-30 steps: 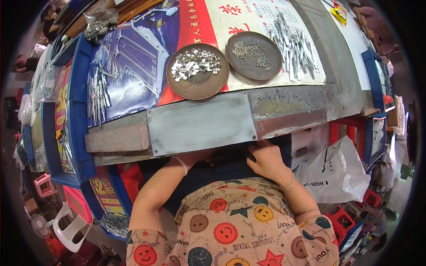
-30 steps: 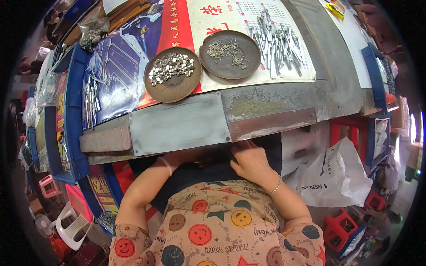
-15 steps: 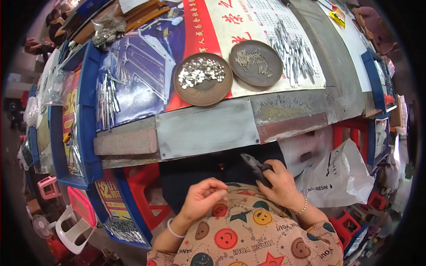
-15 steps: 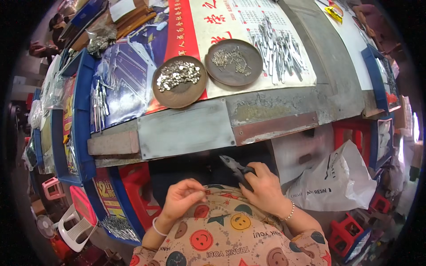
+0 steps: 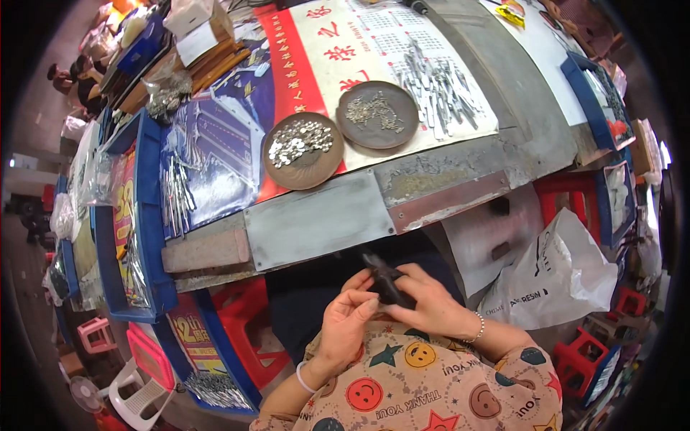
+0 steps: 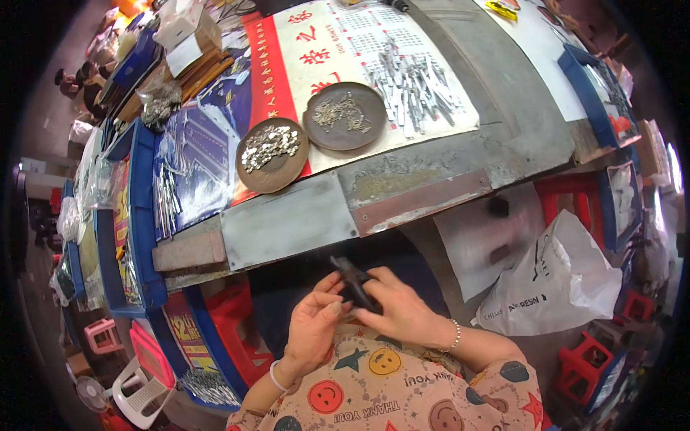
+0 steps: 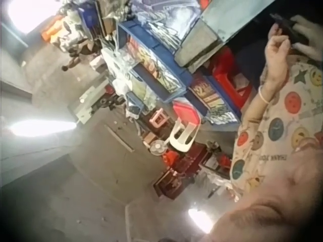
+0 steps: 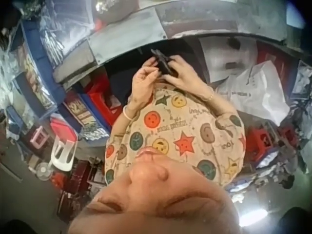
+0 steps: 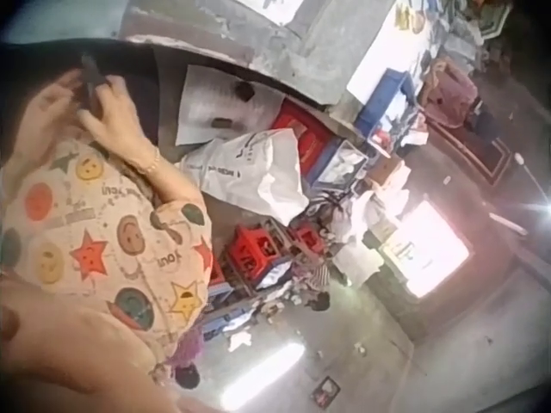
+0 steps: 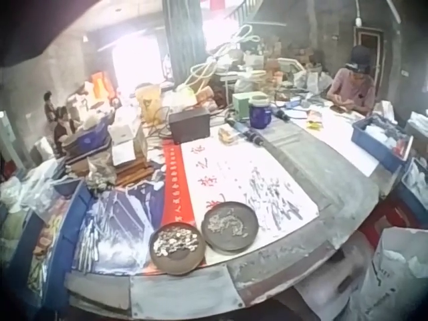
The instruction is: Assembling small metal components using pliers at a workbench in a manufacturing setting.
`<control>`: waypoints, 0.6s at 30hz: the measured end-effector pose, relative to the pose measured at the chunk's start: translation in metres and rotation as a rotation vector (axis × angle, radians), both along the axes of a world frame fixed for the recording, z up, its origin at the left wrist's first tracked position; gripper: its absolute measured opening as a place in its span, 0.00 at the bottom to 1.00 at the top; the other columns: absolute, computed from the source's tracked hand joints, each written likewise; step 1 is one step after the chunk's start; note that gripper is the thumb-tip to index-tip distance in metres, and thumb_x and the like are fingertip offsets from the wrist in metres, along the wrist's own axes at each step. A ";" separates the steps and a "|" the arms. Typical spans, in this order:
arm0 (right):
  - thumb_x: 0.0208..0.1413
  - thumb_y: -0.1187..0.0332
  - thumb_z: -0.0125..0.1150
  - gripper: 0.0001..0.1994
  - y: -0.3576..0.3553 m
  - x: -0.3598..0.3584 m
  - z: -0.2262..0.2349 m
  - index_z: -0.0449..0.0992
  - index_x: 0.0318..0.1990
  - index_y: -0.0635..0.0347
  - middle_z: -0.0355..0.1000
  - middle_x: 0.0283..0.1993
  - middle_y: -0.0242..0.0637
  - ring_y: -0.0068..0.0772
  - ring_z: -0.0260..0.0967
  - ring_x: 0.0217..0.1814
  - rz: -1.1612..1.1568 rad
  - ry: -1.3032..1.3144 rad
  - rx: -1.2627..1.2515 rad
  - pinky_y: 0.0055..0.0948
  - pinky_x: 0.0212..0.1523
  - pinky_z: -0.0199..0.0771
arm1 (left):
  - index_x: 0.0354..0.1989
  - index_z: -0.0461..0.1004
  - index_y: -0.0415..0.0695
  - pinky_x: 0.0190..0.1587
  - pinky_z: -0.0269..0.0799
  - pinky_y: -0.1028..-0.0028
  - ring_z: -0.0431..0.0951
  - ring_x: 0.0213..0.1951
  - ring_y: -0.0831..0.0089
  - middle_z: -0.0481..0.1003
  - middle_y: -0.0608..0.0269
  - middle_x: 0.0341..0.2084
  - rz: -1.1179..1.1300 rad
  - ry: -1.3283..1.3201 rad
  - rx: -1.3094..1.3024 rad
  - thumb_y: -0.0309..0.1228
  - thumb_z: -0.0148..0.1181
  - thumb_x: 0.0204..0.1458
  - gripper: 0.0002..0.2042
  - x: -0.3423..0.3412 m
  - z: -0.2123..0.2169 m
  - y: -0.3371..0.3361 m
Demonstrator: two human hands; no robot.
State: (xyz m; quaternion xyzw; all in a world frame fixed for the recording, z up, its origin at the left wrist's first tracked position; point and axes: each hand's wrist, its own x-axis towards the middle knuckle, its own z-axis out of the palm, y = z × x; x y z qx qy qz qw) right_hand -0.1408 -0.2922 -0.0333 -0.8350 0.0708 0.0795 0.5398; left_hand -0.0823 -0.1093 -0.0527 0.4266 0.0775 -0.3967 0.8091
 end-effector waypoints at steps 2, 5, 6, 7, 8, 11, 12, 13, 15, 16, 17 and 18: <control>0.53 0.60 0.64 0.19 0.008 -0.003 -0.005 0.72 0.45 0.66 0.64 0.54 0.55 0.54 0.69 0.51 0.115 -0.037 0.013 0.41 0.48 0.74 | 0.38 0.75 0.37 0.64 0.63 0.63 0.68 0.58 0.65 0.66 0.56 0.59 0.046 0.083 0.020 0.18 0.58 0.55 0.04 -0.001 -0.002 0.000; 0.53 0.57 0.65 0.21 0.015 -0.005 -0.014 0.72 0.41 0.69 0.64 0.52 0.60 0.61 0.64 0.56 0.265 -0.179 -0.061 0.44 0.53 0.71 | 0.37 0.76 0.37 0.65 0.60 0.64 0.70 0.56 0.66 0.70 0.57 0.54 0.036 0.081 0.038 0.17 0.58 0.55 0.04 -0.006 0.004 0.000; 0.53 0.57 0.65 0.20 0.010 -0.005 -0.014 0.72 0.41 0.68 0.65 0.53 0.59 0.60 0.65 0.55 0.264 -0.194 -0.040 0.44 0.53 0.71 | 0.37 0.76 0.37 0.65 0.60 0.64 0.70 0.56 0.66 0.70 0.57 0.54 0.025 0.079 0.045 0.17 0.58 0.55 0.04 -0.008 -0.002 0.000; 0.52 0.60 0.67 0.19 0.003 -0.005 -0.015 0.73 0.42 0.66 0.66 0.54 0.57 0.56 0.67 0.55 0.140 -0.203 0.050 0.41 0.55 0.71 | 0.38 0.76 0.37 0.62 0.63 0.67 0.71 0.55 0.68 0.68 0.58 0.54 0.026 0.041 0.029 0.18 0.58 0.56 0.04 -0.008 -0.004 0.000; 0.51 0.63 0.68 0.17 -0.005 -0.005 -0.015 0.74 0.43 0.65 0.67 0.55 0.54 0.52 0.69 0.55 0.016 -0.209 0.140 0.38 0.56 0.70 | 0.39 0.75 0.38 0.59 0.66 0.71 0.72 0.53 0.70 0.67 0.58 0.54 0.027 0.003 0.013 0.19 0.59 0.56 0.05 -0.009 -0.004 0.000; 0.63 0.64 0.55 0.13 -0.008 -0.010 -0.031 0.73 0.47 0.64 0.70 0.53 0.45 0.38 0.70 0.56 -0.445 0.064 0.962 0.36 0.59 0.68 | 0.37 0.76 0.36 0.54 0.68 0.76 0.73 0.49 0.73 0.69 0.61 0.48 -0.014 -0.185 0.161 0.17 0.59 0.55 0.04 -0.015 -0.001 -0.020; 0.66 0.61 0.51 0.14 -0.012 -0.010 -0.041 0.72 0.48 0.63 0.71 0.51 0.42 0.35 0.70 0.55 -0.485 0.231 1.326 0.34 0.59 0.68 | 0.37 0.78 0.35 0.50 0.69 0.78 0.74 0.45 0.74 0.73 0.63 0.42 -0.077 -0.356 0.250 0.18 0.60 0.55 0.03 -0.015 0.002 -0.030; 0.69 0.58 0.44 0.18 -0.011 -0.009 -0.046 0.73 0.47 0.66 0.73 0.47 0.41 0.34 0.70 0.53 -0.440 0.240 1.462 0.33 0.60 0.66 | 0.37 0.78 0.35 0.47 0.70 0.78 0.75 0.43 0.75 0.75 0.63 0.39 -0.193 -0.469 0.363 0.19 0.61 0.55 0.04 -0.012 0.012 -0.042; 0.69 0.58 0.44 0.19 -0.014 -0.008 -0.063 0.73 0.46 0.67 0.73 0.47 0.42 0.34 0.70 0.53 -0.481 0.188 1.530 0.33 0.59 0.67 | 0.38 0.80 0.36 0.42 0.71 0.77 0.76 0.38 0.75 0.78 0.62 0.32 -0.309 -0.754 0.547 0.22 0.62 0.54 0.06 -0.006 0.013 -0.063; 0.69 0.59 0.44 0.19 -0.017 -0.010 -0.073 0.73 0.46 0.69 0.74 0.47 0.43 0.33 0.70 0.52 -0.520 0.144 1.598 0.33 0.58 0.67 | 0.38 0.80 0.36 0.42 0.71 0.77 0.76 0.38 0.75 0.78 0.62 0.32 -0.323 -0.759 0.540 0.22 0.62 0.54 0.06 -0.005 0.013 -0.071; 0.68 0.58 0.44 0.19 -0.021 -0.013 -0.081 0.74 0.46 0.68 0.74 0.49 0.44 0.34 0.70 0.52 -0.556 0.152 1.663 0.32 0.57 0.67 | 0.38 0.80 0.36 0.42 0.71 0.76 0.76 0.38 0.74 0.78 0.61 0.33 -0.337 -0.823 0.534 0.22 0.62 0.53 0.06 -0.003 0.014 -0.079; 0.68 0.58 0.44 0.19 -0.027 -0.015 -0.088 0.74 0.46 0.68 0.74 0.49 0.44 0.34 0.70 0.52 -0.575 0.133 1.663 0.32 0.57 0.67 | 0.38 0.80 0.36 0.42 0.71 0.76 0.76 0.38 0.73 0.78 0.59 0.33 -0.352 -0.887 0.526 0.22 0.62 0.53 0.06 -0.002 0.014 -0.086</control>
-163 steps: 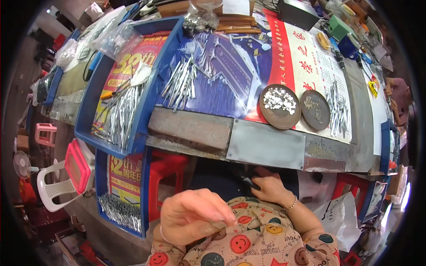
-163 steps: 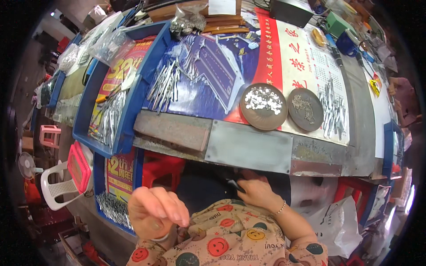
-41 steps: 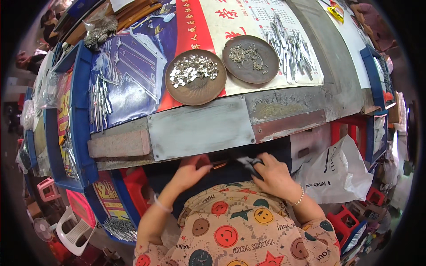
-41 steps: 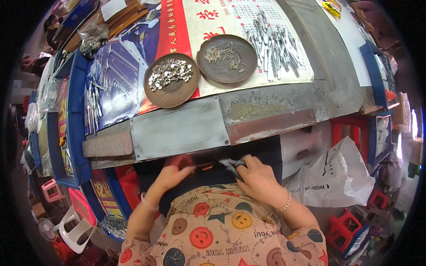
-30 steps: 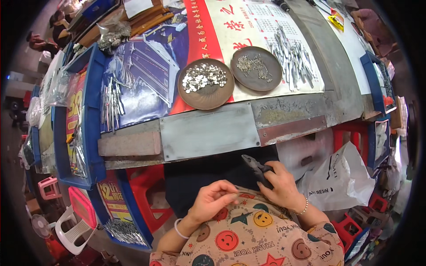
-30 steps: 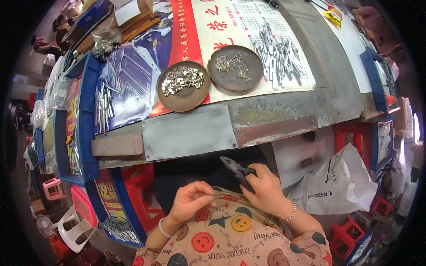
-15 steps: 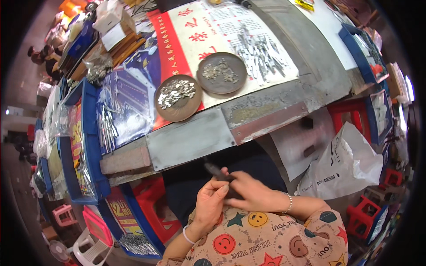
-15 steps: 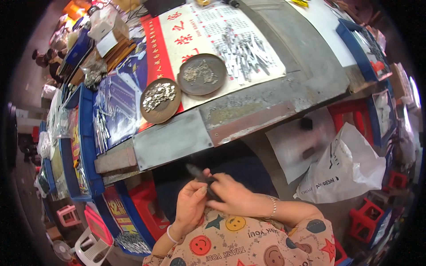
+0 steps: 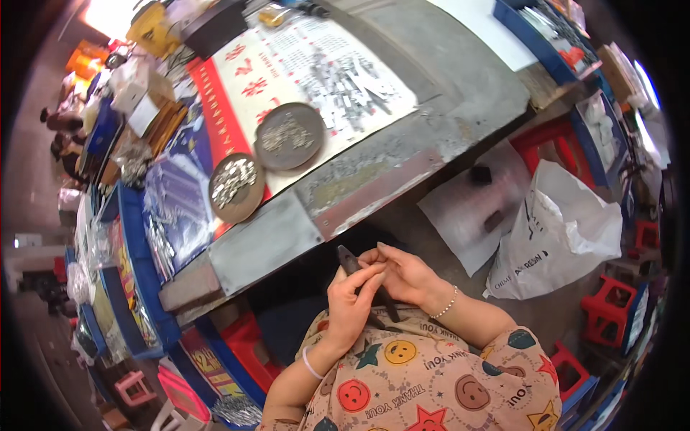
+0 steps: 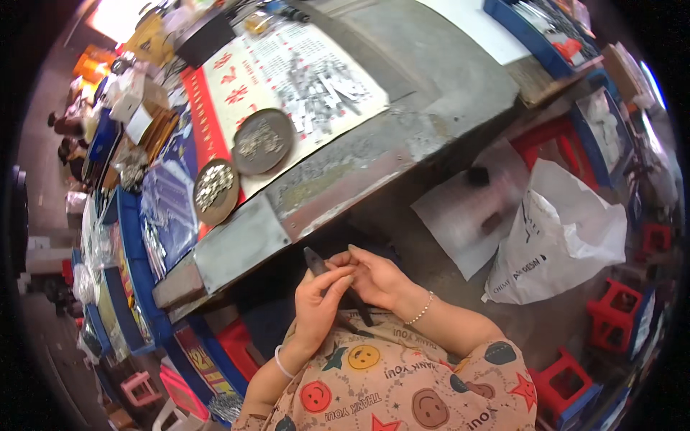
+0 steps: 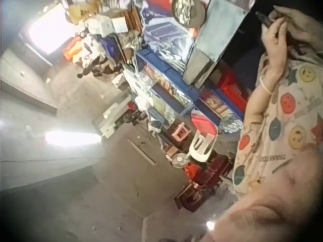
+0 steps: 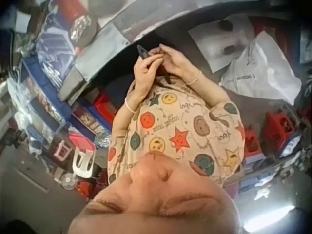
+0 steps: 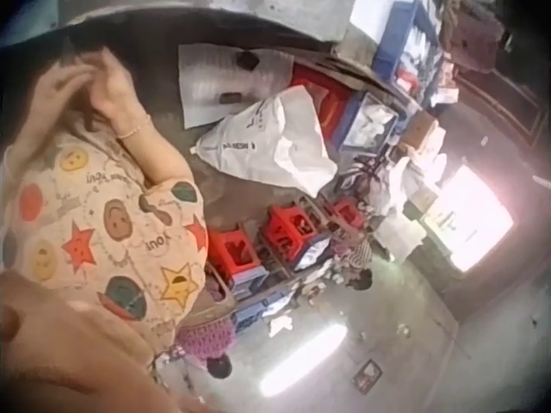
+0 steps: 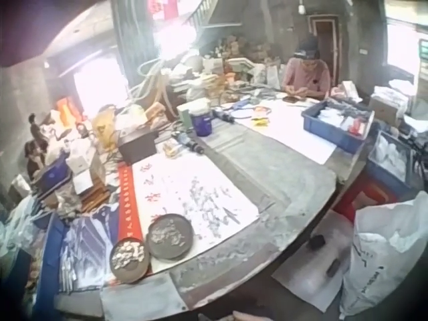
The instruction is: Assembling small metal components using pliers at a workbench in a manufacturing setting.
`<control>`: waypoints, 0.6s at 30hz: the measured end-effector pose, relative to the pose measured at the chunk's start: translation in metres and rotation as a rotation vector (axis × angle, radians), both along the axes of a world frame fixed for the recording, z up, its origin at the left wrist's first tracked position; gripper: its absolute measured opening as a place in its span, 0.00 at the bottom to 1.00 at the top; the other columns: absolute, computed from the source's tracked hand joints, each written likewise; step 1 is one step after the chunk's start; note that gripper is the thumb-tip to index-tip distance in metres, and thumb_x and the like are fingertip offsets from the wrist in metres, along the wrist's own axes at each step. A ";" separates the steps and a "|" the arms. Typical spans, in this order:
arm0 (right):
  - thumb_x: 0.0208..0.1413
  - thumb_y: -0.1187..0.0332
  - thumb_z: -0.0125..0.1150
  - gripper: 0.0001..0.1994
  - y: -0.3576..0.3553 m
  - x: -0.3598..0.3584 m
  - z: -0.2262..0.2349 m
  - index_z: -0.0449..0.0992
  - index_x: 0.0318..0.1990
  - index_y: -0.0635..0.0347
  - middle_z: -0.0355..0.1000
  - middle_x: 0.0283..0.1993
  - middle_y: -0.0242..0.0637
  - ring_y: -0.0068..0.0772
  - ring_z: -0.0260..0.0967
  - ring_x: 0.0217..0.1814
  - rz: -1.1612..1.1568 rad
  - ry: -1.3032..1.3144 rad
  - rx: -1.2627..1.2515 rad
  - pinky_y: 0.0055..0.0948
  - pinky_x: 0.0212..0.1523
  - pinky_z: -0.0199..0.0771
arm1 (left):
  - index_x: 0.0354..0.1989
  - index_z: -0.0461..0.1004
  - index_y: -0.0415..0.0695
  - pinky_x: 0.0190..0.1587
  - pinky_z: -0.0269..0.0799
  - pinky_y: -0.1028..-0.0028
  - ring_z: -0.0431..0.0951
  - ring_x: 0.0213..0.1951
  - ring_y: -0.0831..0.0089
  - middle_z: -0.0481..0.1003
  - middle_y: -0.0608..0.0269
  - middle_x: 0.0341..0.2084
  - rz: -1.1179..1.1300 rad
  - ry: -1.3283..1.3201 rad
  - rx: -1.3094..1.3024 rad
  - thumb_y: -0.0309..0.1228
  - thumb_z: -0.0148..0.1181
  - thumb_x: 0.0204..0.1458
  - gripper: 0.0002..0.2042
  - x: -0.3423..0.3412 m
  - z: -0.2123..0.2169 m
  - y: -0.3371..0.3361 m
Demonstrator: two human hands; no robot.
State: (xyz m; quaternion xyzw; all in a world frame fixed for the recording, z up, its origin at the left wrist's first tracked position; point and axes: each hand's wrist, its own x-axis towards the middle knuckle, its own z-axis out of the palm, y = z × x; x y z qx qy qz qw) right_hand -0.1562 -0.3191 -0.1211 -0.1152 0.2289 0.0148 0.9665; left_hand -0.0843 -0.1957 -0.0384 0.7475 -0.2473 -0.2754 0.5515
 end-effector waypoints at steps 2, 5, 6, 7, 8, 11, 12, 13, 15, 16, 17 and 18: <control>0.68 0.57 0.44 0.20 -0.009 -0.004 -0.005 0.74 0.47 0.68 0.73 0.51 0.45 0.34 0.70 0.52 0.054 -0.034 0.151 0.33 0.57 0.67 | 0.41 0.79 0.36 0.44 0.72 0.75 0.77 0.39 0.69 0.78 0.59 0.34 0.000 0.026 -0.026 0.20 0.61 0.54 0.07 -0.004 -0.001 -0.008; 0.68 0.56 0.43 0.21 -0.026 -0.010 0.006 0.74 0.48 0.68 0.73 0.53 0.45 0.35 0.70 0.53 0.042 -0.035 0.229 0.34 0.59 0.66 | 0.42 0.79 0.36 0.44 0.73 0.75 0.78 0.41 0.68 0.78 0.56 0.37 -0.017 -0.018 -0.016 0.18 0.59 0.53 0.09 -0.005 -0.004 -0.017; 0.68 0.57 0.42 0.21 -0.031 -0.012 0.007 0.73 0.49 0.69 0.72 0.54 0.45 0.35 0.70 0.54 0.052 -0.046 0.262 0.33 0.60 0.65 | 0.42 0.79 0.36 0.44 0.73 0.75 0.78 0.41 0.68 0.79 0.56 0.37 -0.038 -0.023 0.013 0.18 0.59 0.53 0.09 -0.004 -0.005 -0.019; 0.68 0.57 0.43 0.21 -0.031 -0.013 -0.002 0.73 0.49 0.69 0.73 0.53 0.44 0.35 0.70 0.54 0.046 -0.054 0.277 0.34 0.59 0.66 | 0.43 0.79 0.37 0.44 0.73 0.74 0.79 0.41 0.67 0.79 0.54 0.38 -0.077 -0.072 0.054 0.19 0.60 0.52 0.10 -0.003 -0.006 -0.022; 0.68 0.57 0.43 0.21 -0.030 -0.015 -0.011 0.73 0.49 0.69 0.73 0.53 0.44 0.35 0.70 0.54 0.033 -0.048 0.284 0.34 0.59 0.66 | 0.43 0.79 0.37 0.44 0.73 0.74 0.79 0.41 0.67 0.79 0.54 0.38 -0.089 -0.065 0.060 0.19 0.60 0.52 0.10 -0.003 -0.006 -0.027; 0.68 0.57 0.43 0.21 -0.036 -0.014 -0.024 0.73 0.50 0.68 0.73 0.52 0.43 0.36 0.70 0.55 0.021 -0.072 0.328 0.35 0.59 0.66 | 0.42 0.79 0.37 0.45 0.73 0.72 0.79 0.42 0.63 0.78 0.52 0.39 -0.173 -0.129 0.167 0.19 0.61 0.51 0.10 0.001 -0.006 -0.044; 0.68 0.57 0.43 0.20 -0.041 -0.014 -0.024 0.73 0.49 0.68 0.74 0.50 0.43 0.36 0.70 0.55 0.027 -0.059 0.317 0.35 0.59 0.66 | 0.42 0.79 0.37 0.46 0.73 0.72 0.79 0.42 0.61 0.78 0.51 0.40 -0.187 -0.136 0.146 0.19 0.61 0.51 0.10 0.001 -0.009 -0.049; 0.68 0.57 0.44 0.20 -0.045 -0.014 -0.024 0.73 0.49 0.68 0.74 0.49 0.43 0.36 0.70 0.55 0.031 -0.047 0.307 0.35 0.59 0.67 | 0.42 0.79 0.37 0.46 0.73 0.71 0.78 0.43 0.59 0.77 0.49 0.41 -0.203 -0.142 0.124 0.20 0.62 0.51 0.10 0.001 -0.012 -0.055; 0.68 0.58 0.44 0.20 -0.046 -0.014 -0.032 0.73 0.49 0.68 0.74 0.48 0.43 0.36 0.71 0.54 -0.006 -0.031 0.351 0.34 0.58 0.67 | 0.42 0.78 0.37 0.47 0.73 0.70 0.78 0.44 0.58 0.76 0.48 0.42 -0.210 -0.163 0.131 0.21 0.61 0.52 0.09 0.001 -0.011 -0.065; 0.68 0.58 0.43 0.20 -0.046 -0.016 -0.035 0.73 0.49 0.68 0.74 0.47 0.44 0.37 0.71 0.53 -0.038 -0.012 0.391 0.34 0.57 0.68 | 0.42 0.78 0.37 0.47 0.73 0.70 0.78 0.44 0.58 0.77 0.48 0.42 -0.215 -0.179 0.186 0.21 0.61 0.52 0.09 0.000 -0.011 -0.069; 0.68 0.58 0.43 0.20 -0.047 -0.018 -0.037 0.73 0.49 0.68 0.74 0.47 0.44 0.37 0.71 0.53 -0.052 -0.008 0.398 0.34 0.57 0.68 | 0.42 0.78 0.37 0.47 0.73 0.70 0.78 0.44 0.58 0.77 0.49 0.41 -0.222 -0.195 0.241 0.21 0.61 0.53 0.09 0.000 -0.012 -0.072; 0.67 0.60 0.44 0.18 -0.049 -0.019 -0.039 0.73 0.47 0.68 0.74 0.46 0.44 0.38 0.71 0.52 -0.055 0.009 0.395 0.36 0.58 0.68 | 0.42 0.78 0.37 0.47 0.73 0.70 0.78 0.44 0.58 0.77 0.49 0.41 -0.237 -0.189 0.246 0.21 0.61 0.53 0.09 0.001 -0.014 -0.073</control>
